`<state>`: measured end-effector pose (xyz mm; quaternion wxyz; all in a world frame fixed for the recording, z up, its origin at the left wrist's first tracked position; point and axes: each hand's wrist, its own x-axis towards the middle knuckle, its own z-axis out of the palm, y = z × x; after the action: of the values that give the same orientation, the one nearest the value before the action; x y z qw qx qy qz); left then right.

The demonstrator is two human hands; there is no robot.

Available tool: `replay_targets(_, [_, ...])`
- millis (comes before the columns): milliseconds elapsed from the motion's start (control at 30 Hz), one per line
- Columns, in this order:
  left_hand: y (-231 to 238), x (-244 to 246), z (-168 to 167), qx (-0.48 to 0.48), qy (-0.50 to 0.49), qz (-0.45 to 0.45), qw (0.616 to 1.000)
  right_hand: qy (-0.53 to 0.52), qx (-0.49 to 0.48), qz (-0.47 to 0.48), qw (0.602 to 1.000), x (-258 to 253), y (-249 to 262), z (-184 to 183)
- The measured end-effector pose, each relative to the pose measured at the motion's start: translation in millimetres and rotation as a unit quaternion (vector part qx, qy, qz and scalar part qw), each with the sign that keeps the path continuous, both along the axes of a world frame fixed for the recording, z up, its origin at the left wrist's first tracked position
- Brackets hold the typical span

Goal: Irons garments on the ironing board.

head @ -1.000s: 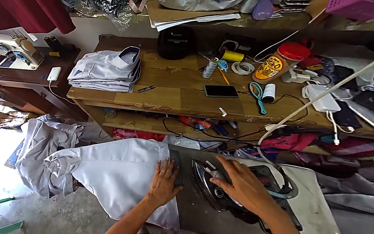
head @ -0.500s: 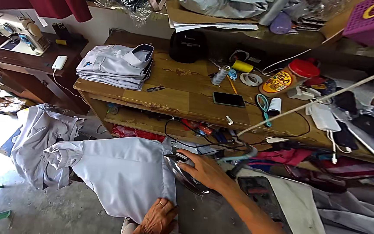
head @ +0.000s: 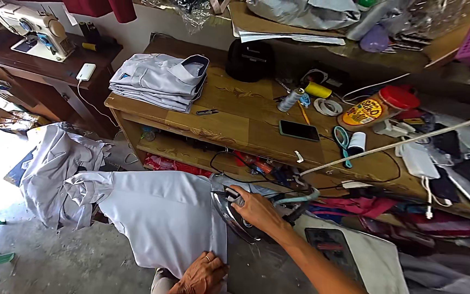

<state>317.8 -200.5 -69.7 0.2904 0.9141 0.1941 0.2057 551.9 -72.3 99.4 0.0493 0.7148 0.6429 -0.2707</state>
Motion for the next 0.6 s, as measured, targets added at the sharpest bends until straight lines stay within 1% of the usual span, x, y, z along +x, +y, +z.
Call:
replay_targets(67, [1, -3, 1, -0.017, -0.006, -0.01, 1.0, -0.006, 0.01, -0.043, 0.999, 2, -7, 0])
replay_targets(133, [7, -4, 5, -0.05, -0.036, -0.007, 0.998, -0.014, 0.017, -0.039, 0.999, 1, -12, 9])
replay_targets(167, [11, -7, 12, -0.056, -0.053, 0.021, 0.997, -0.014, 0.022, -0.028, 0.999, -2, -15, 15])
replay_targets(200, [18, -12, 20, -0.051, -0.068, 0.071, 0.994, -0.008, 0.023, -0.017, 1.0, -6, -17, 20])
replay_targets(267, [46, -23, 36, -0.01, -0.078, 0.207, 0.975, 0.011, 0.006, 0.006, 1.0, -18, -17, 25])
replay_targets(333, [95, -41, 46, 0.025, -0.032, 0.308, 0.95, 0.034, -0.009, 0.056, 0.998, -31, -19, 19])
replay_targets(367, [121, -53, 45, 0.032, 0.012, 0.337, 0.941, 0.036, -0.016, 0.09, 0.995, -38, -20, 13])
replay_targets(433, [162, -80, 34, 0.042, 0.091, 0.363, 0.926, 0.032, -0.009, 0.144, 0.989, -50, -23, 5])
replay_targets(467, [174, -93, 26, 0.046, 0.129, 0.364, 0.921, 0.028, -0.004, 0.153, 0.988, -54, -23, 4])
replay_targets(533, [185, -116, 10, 0.053, 0.193, 0.353, 0.914, 0.022, -0.001, 0.131, 0.991, -60, -18, 2])
replay_targets(600, [188, -124, 5, 0.069, 0.22, 0.344, 0.91, 0.017, 0.002, 0.082, 0.996, -59, -11, 2])
